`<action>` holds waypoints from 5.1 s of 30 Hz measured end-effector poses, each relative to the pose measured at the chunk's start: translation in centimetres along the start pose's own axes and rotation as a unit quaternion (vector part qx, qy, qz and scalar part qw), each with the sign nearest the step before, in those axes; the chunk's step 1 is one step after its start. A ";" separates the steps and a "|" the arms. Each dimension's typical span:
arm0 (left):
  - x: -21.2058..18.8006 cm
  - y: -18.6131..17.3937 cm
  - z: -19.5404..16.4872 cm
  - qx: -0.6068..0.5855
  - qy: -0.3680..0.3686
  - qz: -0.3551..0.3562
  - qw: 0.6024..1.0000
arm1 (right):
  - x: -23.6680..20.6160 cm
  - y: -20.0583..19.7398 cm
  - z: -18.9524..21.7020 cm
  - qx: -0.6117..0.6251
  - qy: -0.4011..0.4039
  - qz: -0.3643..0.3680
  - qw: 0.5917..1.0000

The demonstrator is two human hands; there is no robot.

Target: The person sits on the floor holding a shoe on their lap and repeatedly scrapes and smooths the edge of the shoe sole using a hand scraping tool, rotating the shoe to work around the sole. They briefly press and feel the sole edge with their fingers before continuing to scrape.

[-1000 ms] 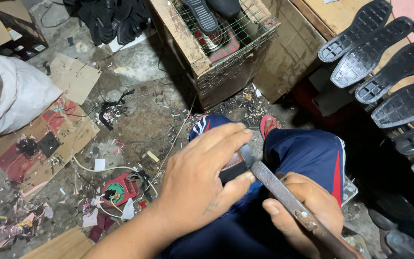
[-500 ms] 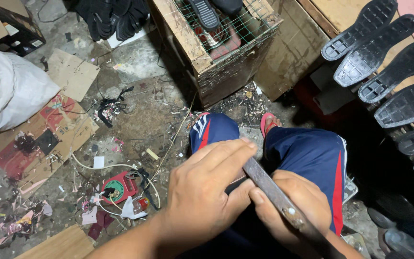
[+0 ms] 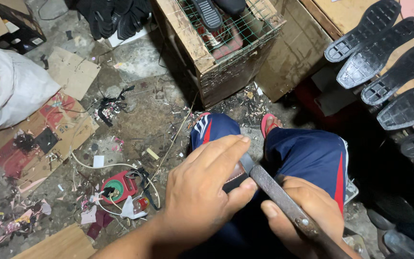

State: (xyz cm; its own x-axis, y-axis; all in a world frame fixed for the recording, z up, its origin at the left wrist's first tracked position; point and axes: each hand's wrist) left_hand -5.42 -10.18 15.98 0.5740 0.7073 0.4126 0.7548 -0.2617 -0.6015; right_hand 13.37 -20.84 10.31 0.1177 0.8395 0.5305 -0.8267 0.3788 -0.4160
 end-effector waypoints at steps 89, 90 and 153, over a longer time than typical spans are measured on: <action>-4.6 6.3 -2.4 -0.155 0.027 0.236 0.959 | -12.5 -5.6 2.3 -0.053 0.064 -0.015 0.996; -4.7 6.5 -2.3 -0.158 0.011 0.245 0.957 | -12.4 -5.6 2.3 -0.070 0.074 -0.006 0.995; -5.6 7.3 -1.3 -0.150 0.023 0.260 0.954 | -8.9 -5.7 4.3 -0.095 0.168 0.094 0.977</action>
State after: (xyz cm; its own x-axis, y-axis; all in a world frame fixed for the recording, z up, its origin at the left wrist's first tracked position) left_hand -2.73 -16.90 10.16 0.9032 0.4037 0.1459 0.4180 -0.7502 -0.5123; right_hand 14.66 -32.10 11.15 0.1741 0.9694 0.1729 -0.7384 0.2447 -0.6284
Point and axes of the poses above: each hand's wrist, its own x-axis towards the middle knuckle, its own y-axis out of the palm, z = x × y, and after that the axes turned 4 degrees about -x, right-handed
